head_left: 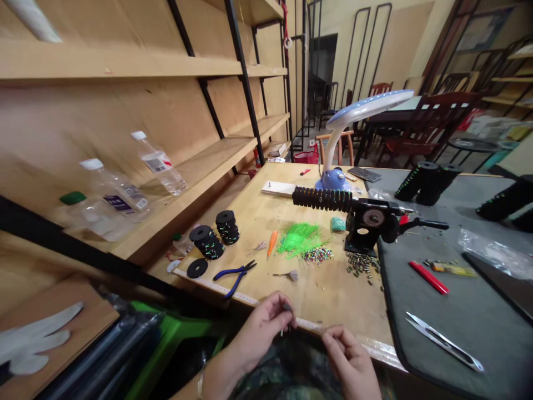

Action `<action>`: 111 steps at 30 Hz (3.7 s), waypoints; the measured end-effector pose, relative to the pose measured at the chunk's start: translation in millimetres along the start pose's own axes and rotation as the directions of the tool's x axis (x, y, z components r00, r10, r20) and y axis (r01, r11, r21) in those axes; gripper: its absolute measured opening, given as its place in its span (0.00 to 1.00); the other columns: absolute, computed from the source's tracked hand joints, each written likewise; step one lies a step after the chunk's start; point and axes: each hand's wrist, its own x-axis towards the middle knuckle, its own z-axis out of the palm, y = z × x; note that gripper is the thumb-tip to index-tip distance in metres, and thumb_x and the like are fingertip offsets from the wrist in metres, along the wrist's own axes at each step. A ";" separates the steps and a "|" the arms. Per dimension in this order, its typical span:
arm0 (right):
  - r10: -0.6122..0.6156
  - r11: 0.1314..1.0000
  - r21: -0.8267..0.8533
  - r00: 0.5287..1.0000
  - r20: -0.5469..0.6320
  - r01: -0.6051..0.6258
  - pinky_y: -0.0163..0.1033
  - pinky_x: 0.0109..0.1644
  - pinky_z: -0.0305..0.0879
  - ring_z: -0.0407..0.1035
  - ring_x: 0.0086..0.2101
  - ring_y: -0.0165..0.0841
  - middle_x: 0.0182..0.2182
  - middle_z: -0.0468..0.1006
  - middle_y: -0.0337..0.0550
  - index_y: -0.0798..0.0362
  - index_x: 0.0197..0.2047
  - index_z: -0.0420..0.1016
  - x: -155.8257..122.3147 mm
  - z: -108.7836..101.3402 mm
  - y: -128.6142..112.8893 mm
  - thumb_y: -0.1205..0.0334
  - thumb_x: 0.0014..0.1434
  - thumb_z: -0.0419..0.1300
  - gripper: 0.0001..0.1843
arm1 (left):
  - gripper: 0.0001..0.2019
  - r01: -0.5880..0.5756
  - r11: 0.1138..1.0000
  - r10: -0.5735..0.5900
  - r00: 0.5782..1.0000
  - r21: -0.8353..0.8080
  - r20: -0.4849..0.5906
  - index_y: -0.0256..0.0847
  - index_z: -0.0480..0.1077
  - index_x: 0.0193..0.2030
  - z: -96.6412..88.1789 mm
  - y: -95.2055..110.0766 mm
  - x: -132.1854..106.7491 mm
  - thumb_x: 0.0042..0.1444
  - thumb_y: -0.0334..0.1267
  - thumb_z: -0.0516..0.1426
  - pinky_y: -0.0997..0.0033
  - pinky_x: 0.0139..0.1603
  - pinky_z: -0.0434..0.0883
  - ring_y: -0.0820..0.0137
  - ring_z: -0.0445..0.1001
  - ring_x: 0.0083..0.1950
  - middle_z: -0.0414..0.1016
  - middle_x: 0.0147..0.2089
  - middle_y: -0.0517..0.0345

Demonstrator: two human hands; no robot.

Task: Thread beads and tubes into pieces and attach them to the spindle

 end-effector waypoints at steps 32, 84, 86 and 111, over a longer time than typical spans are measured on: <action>-0.003 0.997 -0.071 0.997 0.079 0.008 0.30 0.21 0.51 0.56 0.17 0.26 0.16 0.68 0.33 0.55 0.27 0.71 -4.9 5.5 12.8 0.40 0.50 0.64 0.24 | 0.19 0.233 0.961 -0.227 0.972 -0.147 0.053 0.38 0.62 0.31 42.6 -36.1 -18.6 0.48 0.51 0.63 0.76 0.24 0.53 0.79 0.60 0.23 0.65 0.25 0.64; 0.090 0.987 -0.144 0.992 0.085 -0.078 0.29 0.18 0.40 0.44 0.15 0.22 0.13 0.54 0.25 0.51 0.23 0.62 -9.1 7.4 23.6 0.46 0.50 0.62 0.20 | 0.07 -0.054 0.938 0.099 0.989 0.342 -0.113 0.40 0.65 0.33 35.3 -51.4 -25.3 0.59 0.40 0.54 0.73 0.35 0.63 0.71 0.65 0.32 0.68 0.30 0.59; 0.095 0.985 -0.154 0.991 0.092 -0.080 0.29 0.18 0.41 0.45 0.15 0.22 0.13 0.54 0.25 0.51 0.24 0.62 -8.9 7.5 21.4 0.45 0.51 0.61 0.20 | 0.05 -0.082 0.913 0.130 0.987 0.399 -0.092 0.40 0.65 0.35 34.8 -52.0 -26.0 0.60 0.38 0.53 0.73 0.36 0.64 0.70 0.66 0.33 0.69 0.32 0.58; 0.086 0.995 0.039 0.992 0.092 -0.090 0.28 0.18 0.38 0.44 0.15 0.20 0.14 0.52 0.23 0.53 0.27 0.66 -2.6 1.4 12.9 0.40 0.49 0.65 0.24 | 0.03 -0.004 0.955 0.011 1.000 0.295 -0.023 0.40 0.62 0.33 37.3 -47.2 -25.0 0.56 0.33 0.54 0.75 0.32 0.62 0.73 0.62 0.30 0.63 0.29 0.63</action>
